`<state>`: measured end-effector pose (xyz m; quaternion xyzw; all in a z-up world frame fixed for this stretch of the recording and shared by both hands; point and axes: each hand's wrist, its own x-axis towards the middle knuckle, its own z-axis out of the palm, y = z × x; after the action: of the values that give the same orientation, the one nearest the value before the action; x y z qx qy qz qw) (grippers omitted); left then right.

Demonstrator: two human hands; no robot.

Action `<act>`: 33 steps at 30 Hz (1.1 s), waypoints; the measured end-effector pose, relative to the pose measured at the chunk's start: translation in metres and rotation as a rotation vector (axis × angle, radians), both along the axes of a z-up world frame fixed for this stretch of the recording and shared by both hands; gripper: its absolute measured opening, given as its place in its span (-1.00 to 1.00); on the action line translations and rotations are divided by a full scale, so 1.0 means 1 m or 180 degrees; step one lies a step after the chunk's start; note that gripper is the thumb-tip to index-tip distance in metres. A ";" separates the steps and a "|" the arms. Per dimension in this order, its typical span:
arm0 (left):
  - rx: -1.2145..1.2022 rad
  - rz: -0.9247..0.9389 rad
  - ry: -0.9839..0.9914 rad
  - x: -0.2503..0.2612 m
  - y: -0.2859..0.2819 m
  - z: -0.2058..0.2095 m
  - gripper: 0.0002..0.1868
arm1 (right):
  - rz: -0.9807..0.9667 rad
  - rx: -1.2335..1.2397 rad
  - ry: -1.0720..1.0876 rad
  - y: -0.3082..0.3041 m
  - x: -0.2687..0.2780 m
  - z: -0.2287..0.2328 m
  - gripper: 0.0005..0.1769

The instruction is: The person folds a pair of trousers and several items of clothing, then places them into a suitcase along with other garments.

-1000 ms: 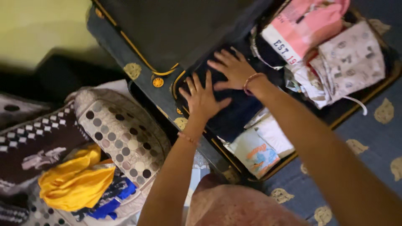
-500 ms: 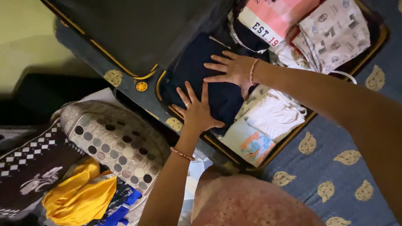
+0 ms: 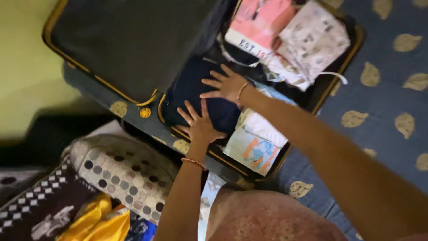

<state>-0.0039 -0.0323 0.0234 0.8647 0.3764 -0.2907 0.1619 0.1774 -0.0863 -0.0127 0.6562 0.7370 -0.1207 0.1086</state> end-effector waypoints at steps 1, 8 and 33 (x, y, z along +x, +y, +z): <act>-0.0027 -0.0002 0.0080 0.000 0.002 0.003 0.68 | -0.0225 0.0230 -0.0105 -0.005 -0.011 -0.002 0.17; 0.0589 -0.0266 -0.1195 0.011 -0.031 -0.003 0.40 | -0.1800 0.1470 -0.0380 -0.071 -0.061 0.010 -0.41; -0.0253 -0.2866 -0.1891 0.108 -0.331 0.085 -0.09 | -0.5555 0.0836 -0.0620 -0.383 -0.101 0.107 -0.18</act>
<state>0.1046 -0.3632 0.1085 0.9786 -0.1046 -0.0883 0.1533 0.0759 -0.4697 0.0942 0.9987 -0.0305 -0.0186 -0.0360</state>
